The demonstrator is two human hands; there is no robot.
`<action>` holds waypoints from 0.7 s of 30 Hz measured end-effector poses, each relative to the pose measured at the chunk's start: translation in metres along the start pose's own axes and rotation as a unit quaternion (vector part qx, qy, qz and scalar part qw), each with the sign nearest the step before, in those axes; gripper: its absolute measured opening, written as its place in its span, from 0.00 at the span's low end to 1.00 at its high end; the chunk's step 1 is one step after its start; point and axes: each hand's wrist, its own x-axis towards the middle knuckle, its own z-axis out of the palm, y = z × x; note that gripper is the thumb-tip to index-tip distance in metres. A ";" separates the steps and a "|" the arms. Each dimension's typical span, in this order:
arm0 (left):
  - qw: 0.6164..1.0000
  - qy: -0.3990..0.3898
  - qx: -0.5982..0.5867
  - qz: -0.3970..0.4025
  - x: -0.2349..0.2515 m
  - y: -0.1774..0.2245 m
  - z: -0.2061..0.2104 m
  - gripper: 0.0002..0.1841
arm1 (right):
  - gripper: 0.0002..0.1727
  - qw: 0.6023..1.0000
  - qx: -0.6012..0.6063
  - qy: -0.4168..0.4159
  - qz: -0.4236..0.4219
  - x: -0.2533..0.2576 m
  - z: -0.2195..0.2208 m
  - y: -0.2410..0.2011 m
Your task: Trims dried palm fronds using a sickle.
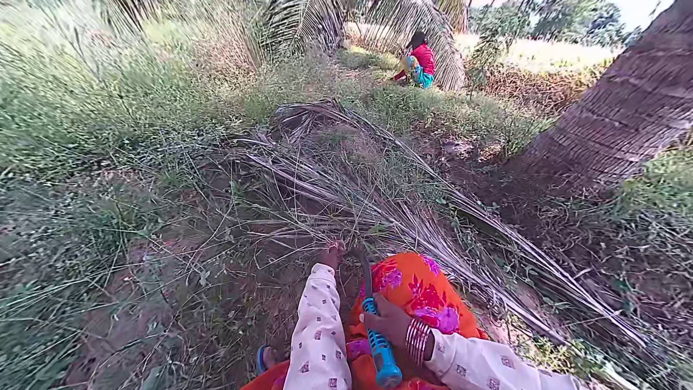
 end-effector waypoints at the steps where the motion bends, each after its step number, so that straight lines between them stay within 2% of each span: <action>1: 1.000 0.007 -0.018 -0.004 -0.001 0.000 -0.001 0.22 | 0.36 1.000 -0.004 -0.002 0.002 -0.001 0.000 -0.001; 6: 0.988 0.084 -0.125 -0.023 0.004 -0.020 -0.011 0.21 | 0.35 0.999 -0.041 -0.005 0.003 -0.005 -0.001 0.001; 9: 0.990 0.087 -0.107 -0.041 0.007 -0.035 -0.016 0.20 | 0.36 0.999 -0.034 0.002 0.003 -0.006 -0.001 0.006; 13: 0.995 0.042 -0.079 -0.049 0.002 -0.032 -0.008 0.22 | 0.36 0.999 0.022 0.023 0.012 -0.026 -0.004 0.014; 15: 0.987 0.095 -0.121 -0.043 0.004 -0.034 -0.006 0.21 | 0.34 0.997 0.074 0.035 0.005 -0.049 -0.006 0.015; 19: 0.930 0.233 -0.283 0.020 0.003 -0.045 -0.052 0.22 | 0.27 0.985 0.168 0.017 -0.025 -0.088 -0.008 0.017; 21: 0.869 0.332 -0.363 0.056 -0.004 -0.046 -0.078 0.20 | 0.26 0.979 0.198 0.023 -0.034 -0.083 -0.005 0.020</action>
